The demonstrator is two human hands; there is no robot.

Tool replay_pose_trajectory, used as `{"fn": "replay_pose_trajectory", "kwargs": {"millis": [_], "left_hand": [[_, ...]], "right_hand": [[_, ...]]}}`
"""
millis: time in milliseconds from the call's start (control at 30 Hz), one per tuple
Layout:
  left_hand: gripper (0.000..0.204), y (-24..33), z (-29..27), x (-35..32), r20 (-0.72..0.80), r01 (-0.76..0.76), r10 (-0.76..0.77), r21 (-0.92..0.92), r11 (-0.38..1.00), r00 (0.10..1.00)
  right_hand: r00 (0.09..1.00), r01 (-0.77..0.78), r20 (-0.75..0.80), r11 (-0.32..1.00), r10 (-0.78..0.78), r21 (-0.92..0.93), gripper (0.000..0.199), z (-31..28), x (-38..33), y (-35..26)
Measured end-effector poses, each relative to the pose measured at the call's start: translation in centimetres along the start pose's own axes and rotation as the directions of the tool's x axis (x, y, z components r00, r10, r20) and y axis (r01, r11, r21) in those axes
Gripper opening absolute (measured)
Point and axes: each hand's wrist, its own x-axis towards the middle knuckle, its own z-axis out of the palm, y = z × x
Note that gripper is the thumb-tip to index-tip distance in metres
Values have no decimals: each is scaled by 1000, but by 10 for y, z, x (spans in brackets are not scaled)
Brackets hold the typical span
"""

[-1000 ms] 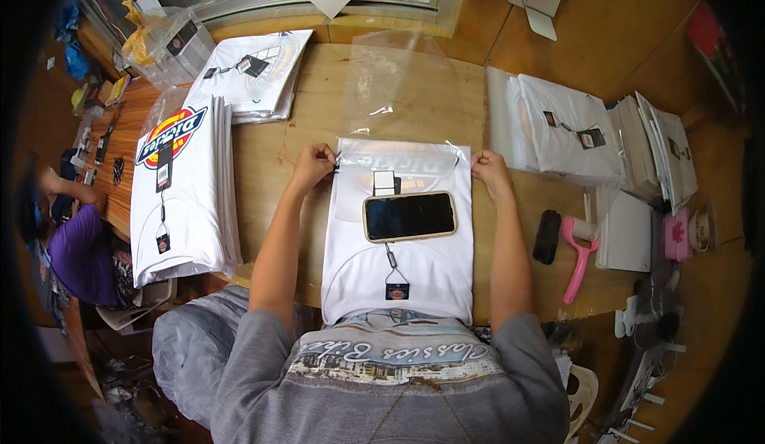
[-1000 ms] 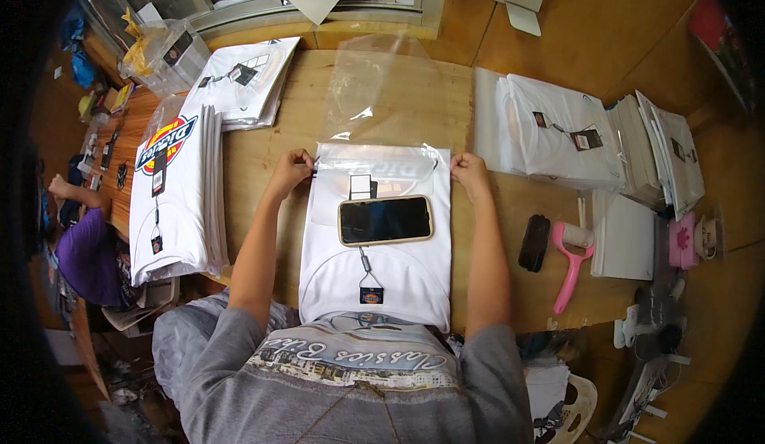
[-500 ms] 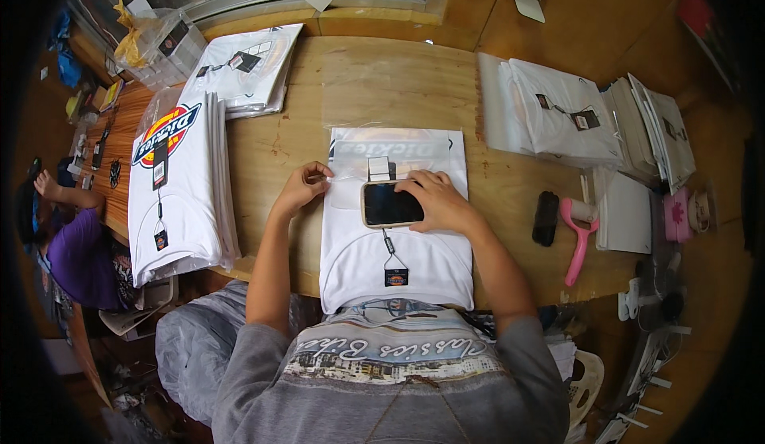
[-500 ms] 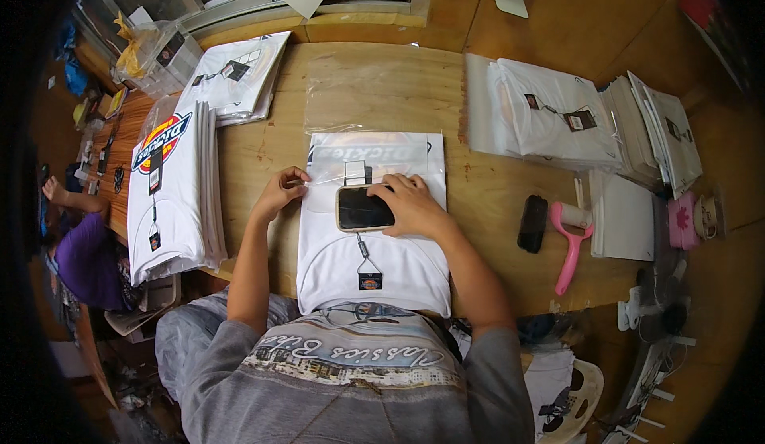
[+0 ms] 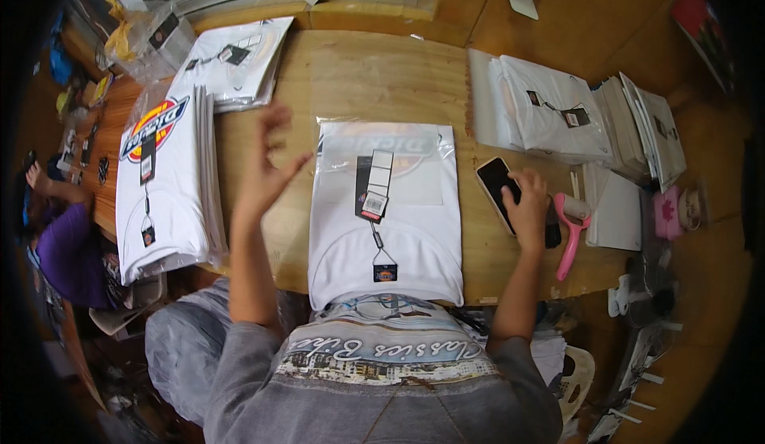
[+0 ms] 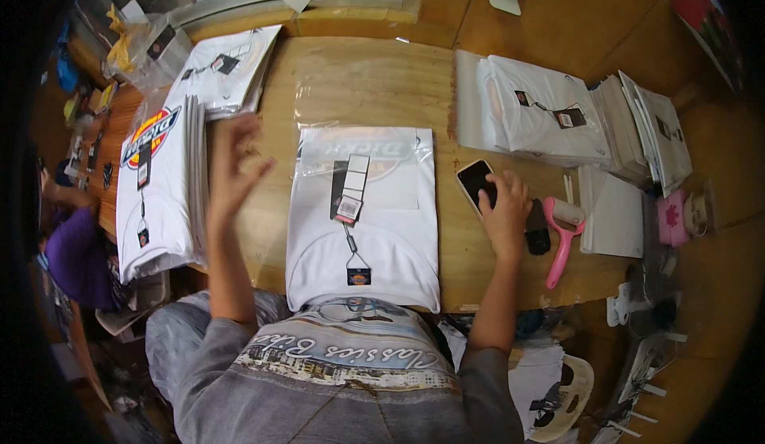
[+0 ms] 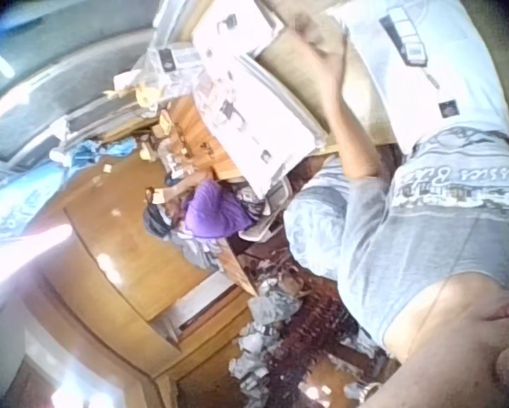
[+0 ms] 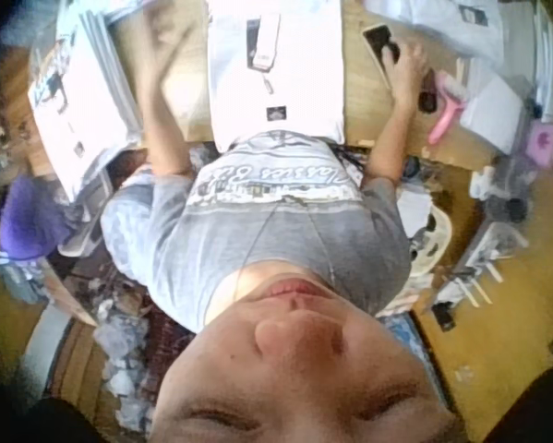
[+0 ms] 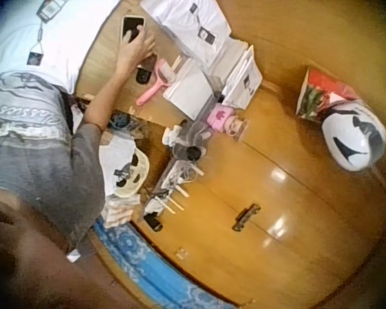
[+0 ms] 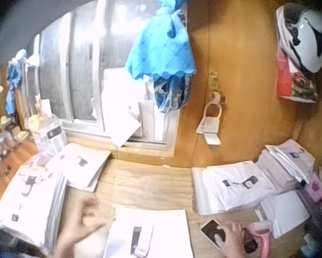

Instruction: The person folds white t-shirts, places them into clear plastic bags, and seals the bags. They use a handheld device to scan tags on the shirts and a lint roller to clean the fabric before packaging. The packaged shirts are stacked on the table.

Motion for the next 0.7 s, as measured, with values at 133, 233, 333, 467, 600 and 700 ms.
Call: {"fn": "replay_pose_trajectory", "kwargs": {"millis": [133,233,333,467,600,700], "left_hand": [[78,144,-43,-1,-55,-744,764,190,640,643],[77,193,-49,-2,232,-857,837,292,425,495],[75,203,-49,1,351,-867,802,321,381,483],[74,207,-50,1,396,-873,786,327,362,475],[72,217,-53,1,424,-886,787,327,328,448],[71,222,-60,2,429,-884,784,339,320,449]], "right_hand": [[982,157,-169,866,-85,474,12,-79,23,-61],[878,444,-451,623,-160,644,14,-145,12,-103],[596,801,-555,385,-580,458,16,-204,10,-100],[319,919,-359,193,-877,344,16,-255,3,-110],[294,927,-267,205,-918,314,16,-263,-5,-117],[307,931,-262,231,-915,284,16,-263,-1,-122]]}}
